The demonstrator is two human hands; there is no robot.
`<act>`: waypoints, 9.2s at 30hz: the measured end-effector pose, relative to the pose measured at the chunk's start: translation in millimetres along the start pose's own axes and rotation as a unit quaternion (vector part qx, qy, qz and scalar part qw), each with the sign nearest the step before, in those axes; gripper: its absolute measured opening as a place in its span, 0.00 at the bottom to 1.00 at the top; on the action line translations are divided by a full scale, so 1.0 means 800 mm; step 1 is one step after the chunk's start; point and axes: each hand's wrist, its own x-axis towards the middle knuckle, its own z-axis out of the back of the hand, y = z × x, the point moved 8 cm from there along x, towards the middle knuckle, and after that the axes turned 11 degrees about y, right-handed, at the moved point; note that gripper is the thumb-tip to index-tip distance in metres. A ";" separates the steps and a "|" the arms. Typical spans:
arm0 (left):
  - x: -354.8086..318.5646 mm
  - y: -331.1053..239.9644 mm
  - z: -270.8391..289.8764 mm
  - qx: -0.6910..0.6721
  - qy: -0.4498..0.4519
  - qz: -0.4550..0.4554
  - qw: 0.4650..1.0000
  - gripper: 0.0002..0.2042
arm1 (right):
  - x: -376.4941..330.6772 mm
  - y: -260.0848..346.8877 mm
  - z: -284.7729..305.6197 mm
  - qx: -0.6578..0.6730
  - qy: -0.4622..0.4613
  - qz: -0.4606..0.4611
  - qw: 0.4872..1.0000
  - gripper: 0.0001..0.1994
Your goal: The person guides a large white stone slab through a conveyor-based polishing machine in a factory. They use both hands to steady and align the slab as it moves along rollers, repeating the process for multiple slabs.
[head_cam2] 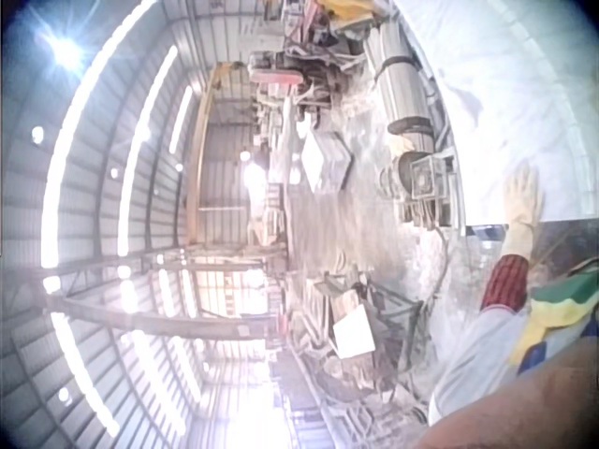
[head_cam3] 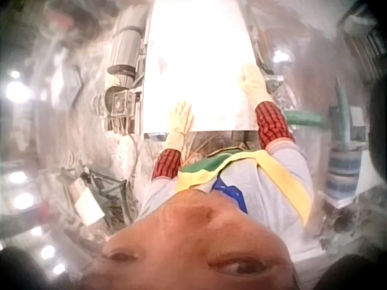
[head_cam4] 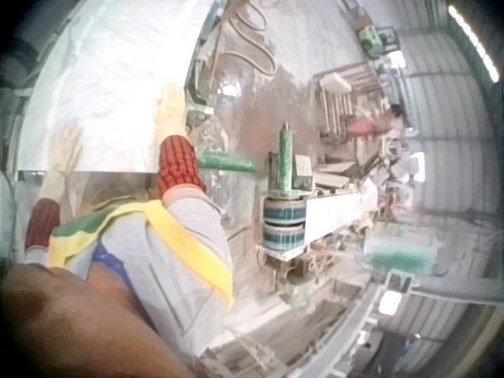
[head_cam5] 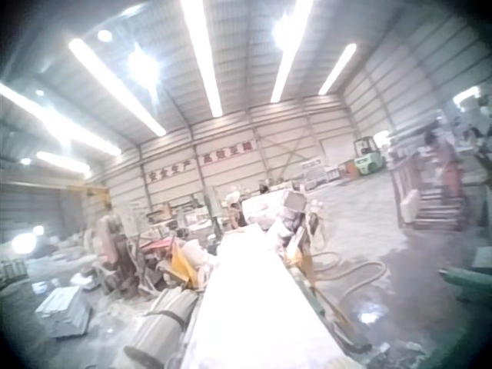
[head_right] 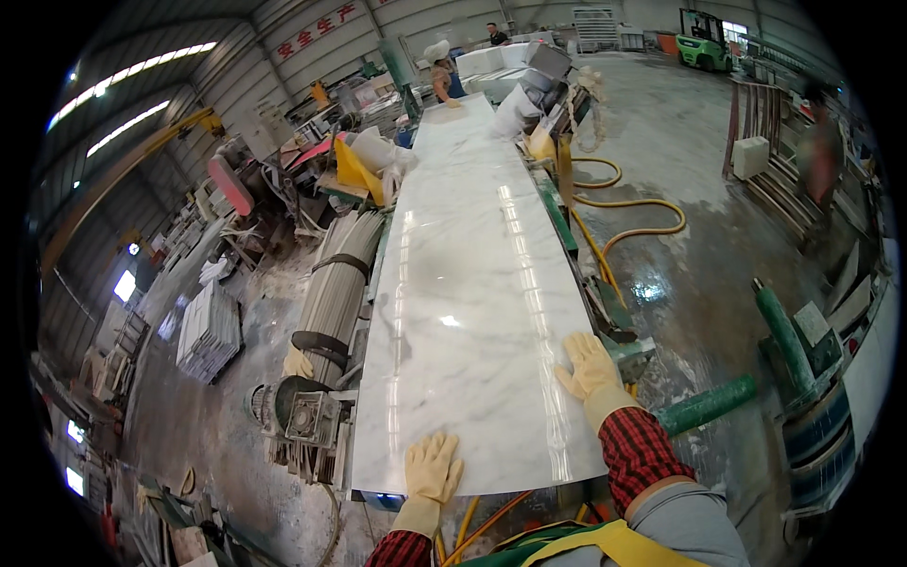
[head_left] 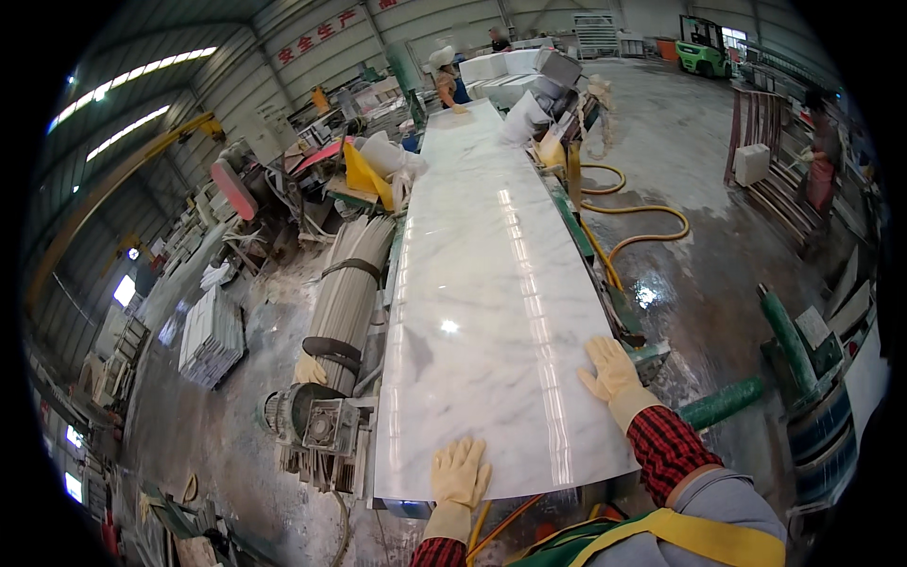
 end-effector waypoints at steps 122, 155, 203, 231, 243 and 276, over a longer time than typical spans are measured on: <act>-0.161 0.397 -0.115 -0.694 0.006 0.377 0.613 0.30 | -0.199 0.352 0.028 -0.170 0.132 0.224 0.951 0.28; 0.144 0.118 -0.026 -0.078 0.013 -0.235 0.969 0.40 | -0.382 0.231 -0.103 0.715 0.188 -0.488 0.463 0.34; 0.175 -0.842 -0.138 -0.411 0.375 -0.059 0.829 0.37 | -0.849 -0.484 0.438 0.510 -0.391 -0.588 0.491 0.23; 0.122 -1.009 -0.189 -0.198 0.586 -0.174 0.766 0.38 | -0.941 -0.186 0.266 0.663 -0.411 -0.536 0.323 0.22; 0.147 -0.944 -0.281 -0.455 0.692 -0.078 0.555 0.26 | -0.917 -0.193 0.244 0.553 -0.430 -0.644 0.308 0.25; 0.106 -1.016 -0.274 -0.520 0.639 -0.013 0.566 0.21 | -1.007 -0.332 0.260 0.528 -0.420 -0.634 0.378 0.29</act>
